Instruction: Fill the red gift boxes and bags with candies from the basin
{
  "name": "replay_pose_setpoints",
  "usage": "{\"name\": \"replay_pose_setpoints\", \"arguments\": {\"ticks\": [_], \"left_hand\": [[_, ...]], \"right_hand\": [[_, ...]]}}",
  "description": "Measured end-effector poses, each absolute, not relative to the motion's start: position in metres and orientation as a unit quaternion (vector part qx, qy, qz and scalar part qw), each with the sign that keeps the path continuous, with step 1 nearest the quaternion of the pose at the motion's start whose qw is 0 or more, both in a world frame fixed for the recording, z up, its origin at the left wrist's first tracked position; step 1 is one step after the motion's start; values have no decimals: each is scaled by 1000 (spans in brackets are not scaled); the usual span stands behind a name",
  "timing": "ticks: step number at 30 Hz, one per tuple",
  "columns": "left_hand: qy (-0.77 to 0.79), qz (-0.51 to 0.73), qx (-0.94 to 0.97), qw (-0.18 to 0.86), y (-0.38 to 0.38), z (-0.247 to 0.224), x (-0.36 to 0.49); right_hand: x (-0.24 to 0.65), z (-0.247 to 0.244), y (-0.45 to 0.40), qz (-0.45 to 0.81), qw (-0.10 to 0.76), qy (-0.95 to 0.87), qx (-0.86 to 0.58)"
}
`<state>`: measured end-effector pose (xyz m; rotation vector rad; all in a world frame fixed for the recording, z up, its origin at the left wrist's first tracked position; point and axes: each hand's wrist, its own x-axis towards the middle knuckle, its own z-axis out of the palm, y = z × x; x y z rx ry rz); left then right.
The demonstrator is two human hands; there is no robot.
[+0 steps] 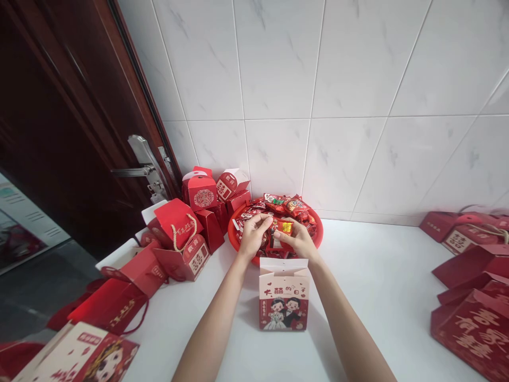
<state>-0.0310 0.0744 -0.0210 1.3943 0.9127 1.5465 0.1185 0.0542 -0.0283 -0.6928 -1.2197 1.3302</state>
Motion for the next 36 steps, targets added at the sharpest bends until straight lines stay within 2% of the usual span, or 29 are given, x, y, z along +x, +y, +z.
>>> {"name": "replay_pose_setpoints", "arguments": {"ticks": [15,19,23,28,32,36], "left_hand": [[371,627,553,405,76,-24,-29],[366,646,543,391,79,-22,-34],[427,651,539,322,85,-17,-64],[552,508,627,209,83,-13,-114],[543,368,724,214,79,-13,-130],[549,324,742,207,78,-13,-124]], "right_hand": [[117,-31,56,524,589,-516,-335],[116,-31,57,519,618,-489,-330],[116,-31,58,508,650,-455,-335],[114,-34,60,504,665,-430,-344],[114,-36,62,506,666,-427,-344],[115,-36,62,516,663,-422,-342]]}}
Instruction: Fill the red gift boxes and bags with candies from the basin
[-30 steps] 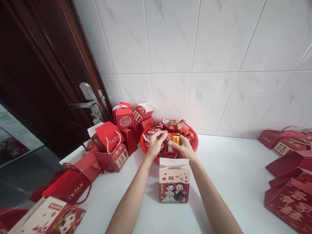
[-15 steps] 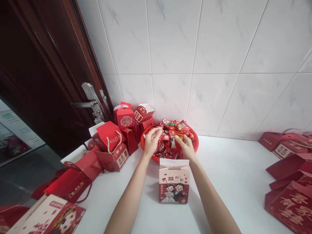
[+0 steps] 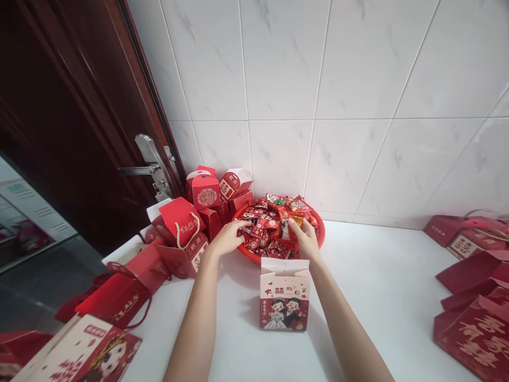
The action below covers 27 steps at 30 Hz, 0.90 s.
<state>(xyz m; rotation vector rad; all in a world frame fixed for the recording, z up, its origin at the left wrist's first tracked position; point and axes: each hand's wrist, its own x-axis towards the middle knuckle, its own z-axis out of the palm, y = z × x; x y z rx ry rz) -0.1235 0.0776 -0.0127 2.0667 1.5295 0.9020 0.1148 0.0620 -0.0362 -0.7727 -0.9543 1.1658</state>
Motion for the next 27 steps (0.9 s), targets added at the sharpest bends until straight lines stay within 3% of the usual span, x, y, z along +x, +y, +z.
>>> {"name": "replay_pose_setpoints", "arguments": {"ticks": [11,19,23,27], "left_hand": [[599,335,722,88,83,-22,-87],[665,246,703,54,74,-20,-57],[642,309,696,81,74,-15,-60],[562,460,665,174,75,-11,-56]], "right_hand": [[114,-32,59,515,661,-426,-341],[114,-32,59,507,661,-425,-354],[114,-30,58,507,667,-417,-354],[114,-30,59,512,673,-409,-343]]}}
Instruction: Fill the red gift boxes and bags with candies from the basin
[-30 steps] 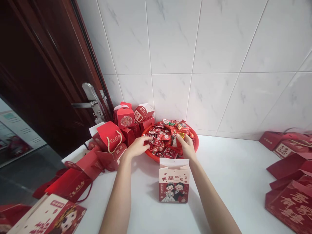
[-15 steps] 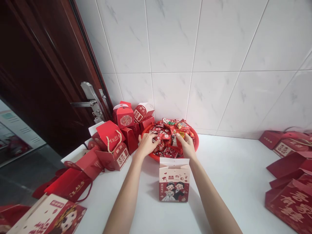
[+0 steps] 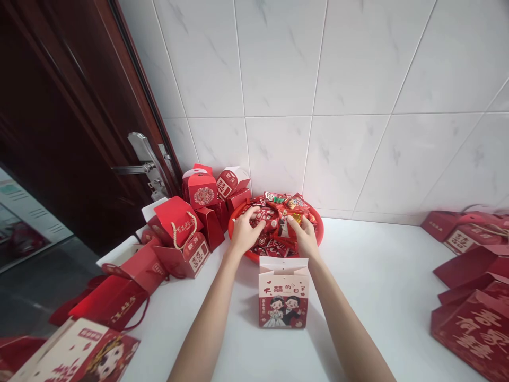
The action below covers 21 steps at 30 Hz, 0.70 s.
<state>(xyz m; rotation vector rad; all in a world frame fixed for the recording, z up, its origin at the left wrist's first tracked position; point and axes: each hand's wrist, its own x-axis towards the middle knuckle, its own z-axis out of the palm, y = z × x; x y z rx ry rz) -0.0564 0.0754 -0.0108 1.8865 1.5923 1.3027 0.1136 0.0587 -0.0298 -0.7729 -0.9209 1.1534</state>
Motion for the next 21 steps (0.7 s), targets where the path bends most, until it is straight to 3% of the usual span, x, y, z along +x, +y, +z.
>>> {"name": "replay_pose_setpoints", "arguments": {"ticks": [4,9,13,21], "left_hand": [[468,567,581,350,78,-12,-49],[440,586,451,509,83,-21,-42],[416,576,443,546,82,-24,-37],[348,555,545,523,73,-21,-31]], "right_hand": [[114,-30,58,516,677,-404,-335],[115,-31,58,530,679,-397,-317],[116,-33,61,543,674,-395,-308],[117,-28,59,542,670,-395,-318]]}}
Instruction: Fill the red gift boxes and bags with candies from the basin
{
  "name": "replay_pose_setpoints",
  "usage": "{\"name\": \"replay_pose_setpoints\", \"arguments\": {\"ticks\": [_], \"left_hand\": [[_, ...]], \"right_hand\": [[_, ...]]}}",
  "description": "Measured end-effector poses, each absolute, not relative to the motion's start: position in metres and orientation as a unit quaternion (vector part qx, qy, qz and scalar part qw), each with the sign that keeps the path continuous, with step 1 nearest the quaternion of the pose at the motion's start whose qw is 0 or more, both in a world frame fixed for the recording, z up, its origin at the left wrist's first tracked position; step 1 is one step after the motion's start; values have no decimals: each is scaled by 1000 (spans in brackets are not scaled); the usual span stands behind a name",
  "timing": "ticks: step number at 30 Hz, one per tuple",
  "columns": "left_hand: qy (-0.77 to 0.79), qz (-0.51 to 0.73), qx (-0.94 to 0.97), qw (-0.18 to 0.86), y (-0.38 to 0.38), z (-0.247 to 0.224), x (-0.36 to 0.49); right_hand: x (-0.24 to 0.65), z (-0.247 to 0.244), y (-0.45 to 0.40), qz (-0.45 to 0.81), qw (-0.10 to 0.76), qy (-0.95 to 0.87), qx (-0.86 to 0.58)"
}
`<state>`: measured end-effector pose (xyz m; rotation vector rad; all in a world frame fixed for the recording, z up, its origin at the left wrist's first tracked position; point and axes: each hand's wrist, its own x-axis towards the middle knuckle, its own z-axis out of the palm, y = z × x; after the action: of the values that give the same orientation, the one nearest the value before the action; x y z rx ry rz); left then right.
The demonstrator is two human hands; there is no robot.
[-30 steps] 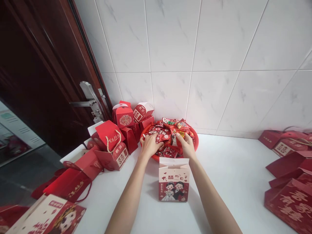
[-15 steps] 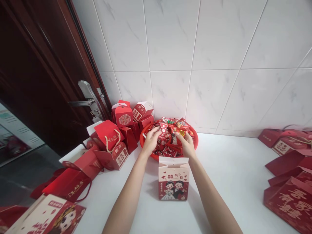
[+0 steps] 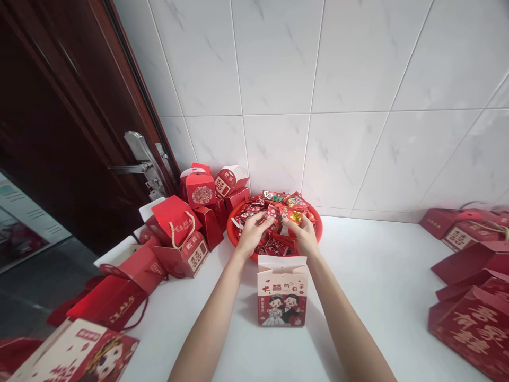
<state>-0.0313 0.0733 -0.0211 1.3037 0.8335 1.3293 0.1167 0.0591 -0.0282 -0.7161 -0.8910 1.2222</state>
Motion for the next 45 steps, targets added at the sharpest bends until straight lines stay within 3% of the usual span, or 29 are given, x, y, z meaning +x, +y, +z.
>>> {"name": "replay_pose_setpoints", "arguments": {"ticks": [15,23,30,36,40,45], "left_hand": [[360,580,548,483,73,-23,-31],[375,590,588,407,72,-21,-31],[366,565,574,465,70,-21,-31],[394,623,493,462,77,-25,-35],[447,644,497,372,83,-27,-42],[497,565,589,293,82,-27,-47]], "right_hand": [[117,-27,58,550,668,-394,-309],[115,-29,59,571,662,-385,-297],[116,-27,57,557,678,-376,-298],[117,-25,57,566,695,-333,-292],[117,-25,58,569,698,-319,-295],[117,-26,59,562,703,-313,-303]]}}
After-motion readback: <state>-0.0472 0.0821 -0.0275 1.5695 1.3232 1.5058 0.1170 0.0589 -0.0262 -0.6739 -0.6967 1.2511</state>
